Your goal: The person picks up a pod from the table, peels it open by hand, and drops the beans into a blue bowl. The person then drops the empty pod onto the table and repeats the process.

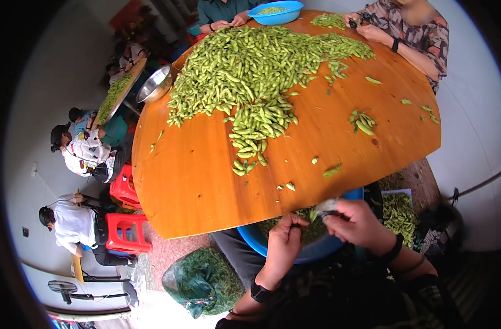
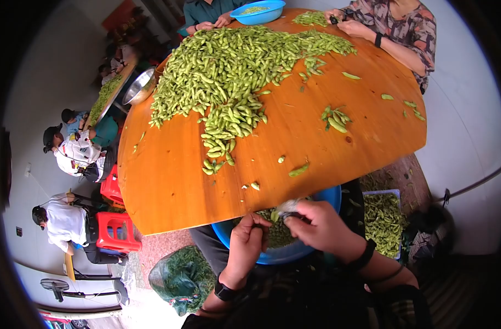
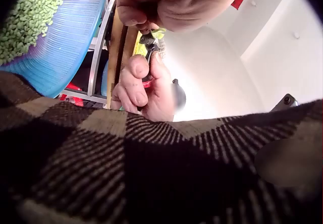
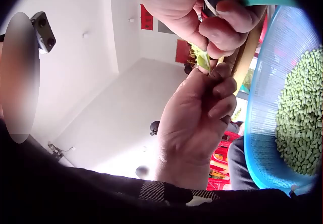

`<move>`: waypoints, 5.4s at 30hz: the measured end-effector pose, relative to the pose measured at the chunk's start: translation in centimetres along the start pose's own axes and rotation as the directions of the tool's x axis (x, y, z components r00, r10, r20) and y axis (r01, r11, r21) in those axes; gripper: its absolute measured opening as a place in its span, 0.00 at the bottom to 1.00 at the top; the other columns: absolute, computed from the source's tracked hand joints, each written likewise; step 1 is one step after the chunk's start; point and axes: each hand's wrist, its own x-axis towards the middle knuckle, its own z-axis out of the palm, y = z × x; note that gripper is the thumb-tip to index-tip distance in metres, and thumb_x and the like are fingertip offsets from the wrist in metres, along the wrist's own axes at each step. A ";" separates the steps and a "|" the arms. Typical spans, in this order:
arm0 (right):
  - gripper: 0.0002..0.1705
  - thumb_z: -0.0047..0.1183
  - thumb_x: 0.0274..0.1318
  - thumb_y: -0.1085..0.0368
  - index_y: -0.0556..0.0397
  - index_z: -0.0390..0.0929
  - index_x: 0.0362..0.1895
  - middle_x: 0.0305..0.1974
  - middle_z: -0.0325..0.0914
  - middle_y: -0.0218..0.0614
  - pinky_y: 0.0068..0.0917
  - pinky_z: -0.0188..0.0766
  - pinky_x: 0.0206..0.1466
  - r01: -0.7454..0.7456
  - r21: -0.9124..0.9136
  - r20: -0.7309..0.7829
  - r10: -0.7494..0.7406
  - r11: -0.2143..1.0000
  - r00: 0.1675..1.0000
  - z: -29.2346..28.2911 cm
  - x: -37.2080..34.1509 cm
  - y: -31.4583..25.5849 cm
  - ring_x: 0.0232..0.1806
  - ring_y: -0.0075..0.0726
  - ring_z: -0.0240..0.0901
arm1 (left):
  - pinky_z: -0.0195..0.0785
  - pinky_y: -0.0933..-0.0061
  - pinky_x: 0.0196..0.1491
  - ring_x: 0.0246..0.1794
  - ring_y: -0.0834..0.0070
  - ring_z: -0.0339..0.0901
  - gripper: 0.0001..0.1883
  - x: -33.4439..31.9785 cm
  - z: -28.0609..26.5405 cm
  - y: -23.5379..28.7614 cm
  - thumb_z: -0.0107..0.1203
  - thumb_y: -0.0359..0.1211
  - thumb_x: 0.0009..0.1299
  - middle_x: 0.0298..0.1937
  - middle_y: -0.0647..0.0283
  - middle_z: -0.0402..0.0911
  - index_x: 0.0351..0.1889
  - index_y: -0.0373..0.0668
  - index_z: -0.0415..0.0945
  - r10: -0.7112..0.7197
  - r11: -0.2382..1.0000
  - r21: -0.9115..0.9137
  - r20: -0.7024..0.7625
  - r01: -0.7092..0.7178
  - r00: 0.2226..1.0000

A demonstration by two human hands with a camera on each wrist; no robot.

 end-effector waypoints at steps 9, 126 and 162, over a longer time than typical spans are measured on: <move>0.12 0.44 0.69 0.66 0.59 0.74 0.50 0.23 0.72 0.29 0.15 0.57 0.15 0.021 0.036 -0.433 -0.003 0.999 0.902 -8.8 3.2 0.3 0.14 0.15 0.63 | 0.75 0.56 0.40 0.39 0.48 0.78 0.13 2.9 -5.5 6.9 0.54 0.23 0.64 0.43 0.49 0.76 0.47 0.39 0.76 0.439 0.521 0.831 -0.067 -0.194 0.896; 0.07 0.47 0.65 0.69 0.57 0.72 0.32 0.20 0.70 0.25 0.18 0.58 0.24 -0.076 0.184 0.048 0.068 0.980 0.997 0.4 0.4 1.4 0.21 0.14 0.61 | 0.69 0.84 0.26 0.24 0.85 0.75 0.10 1.2 1.2 1.1 0.51 0.23 0.74 0.35 0.66 0.80 0.51 0.37 0.75 0.154 0.988 0.018 0.050 -0.155 0.987; 0.06 0.45 0.67 0.68 0.54 0.74 0.41 0.21 0.68 0.25 0.18 0.58 0.20 0.009 -0.230 -0.563 -0.141 0.973 0.814 -10.7 5.4 1.4 0.18 0.15 0.61 | 0.74 0.70 0.40 0.34 0.63 0.80 0.06 -1.4 -2.5 2.8 0.57 0.21 0.63 0.34 0.56 0.82 0.38 0.38 0.81 0.400 0.755 0.577 -0.030 -0.311 0.916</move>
